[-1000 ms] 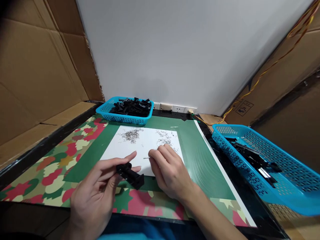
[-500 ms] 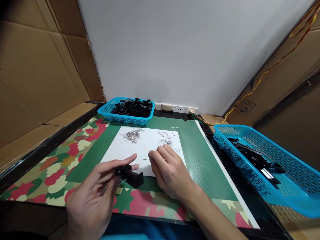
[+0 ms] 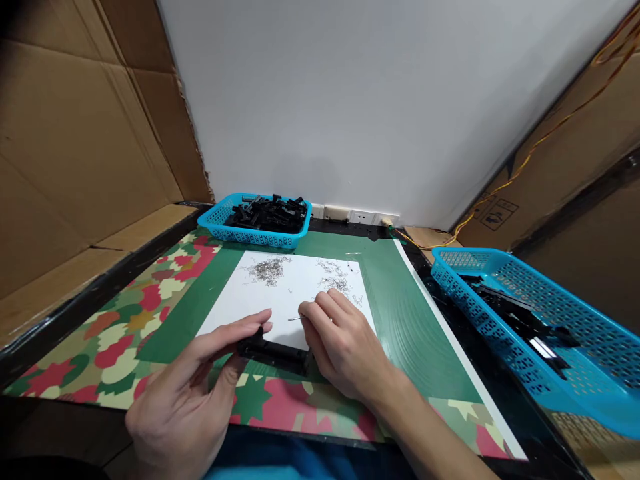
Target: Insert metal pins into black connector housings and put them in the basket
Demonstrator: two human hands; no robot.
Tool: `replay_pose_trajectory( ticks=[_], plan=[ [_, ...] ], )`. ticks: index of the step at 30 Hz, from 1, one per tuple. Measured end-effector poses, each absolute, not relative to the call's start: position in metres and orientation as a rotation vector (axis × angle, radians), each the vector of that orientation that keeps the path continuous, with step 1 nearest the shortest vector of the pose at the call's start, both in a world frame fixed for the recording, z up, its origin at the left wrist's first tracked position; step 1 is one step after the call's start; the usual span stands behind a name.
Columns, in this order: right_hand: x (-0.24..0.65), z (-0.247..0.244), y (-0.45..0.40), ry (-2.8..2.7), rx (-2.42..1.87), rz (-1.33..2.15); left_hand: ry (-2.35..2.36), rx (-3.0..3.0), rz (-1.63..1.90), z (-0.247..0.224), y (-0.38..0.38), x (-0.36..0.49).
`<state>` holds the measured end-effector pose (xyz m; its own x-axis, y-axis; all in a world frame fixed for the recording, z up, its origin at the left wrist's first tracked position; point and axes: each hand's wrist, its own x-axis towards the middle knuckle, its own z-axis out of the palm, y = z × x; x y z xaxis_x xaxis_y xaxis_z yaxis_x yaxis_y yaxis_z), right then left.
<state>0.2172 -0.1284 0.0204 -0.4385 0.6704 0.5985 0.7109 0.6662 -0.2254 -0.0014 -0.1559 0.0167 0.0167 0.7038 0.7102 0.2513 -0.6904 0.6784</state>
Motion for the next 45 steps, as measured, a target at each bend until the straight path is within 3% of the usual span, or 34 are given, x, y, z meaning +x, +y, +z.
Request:
replay_pose_trajectory(
  ticks=[30, 36, 45],
  plan=[
    [0.220, 0.029, -0.130, -2.112, -1.127, 0.061, 0.977, 1.968, 1.631, 0.015, -0.154, -0.006],
    [0.220, 0.056, -0.140, -1.864, -1.137, 0.115, 0.980, 2.061, 1.600, 0.017, -0.148, -0.010],
    [0.190, 0.104, -0.164, -2.118, -0.969, -0.063, 0.971, 2.042, 1.597, 0.017, -0.147, -0.016]
  ],
)
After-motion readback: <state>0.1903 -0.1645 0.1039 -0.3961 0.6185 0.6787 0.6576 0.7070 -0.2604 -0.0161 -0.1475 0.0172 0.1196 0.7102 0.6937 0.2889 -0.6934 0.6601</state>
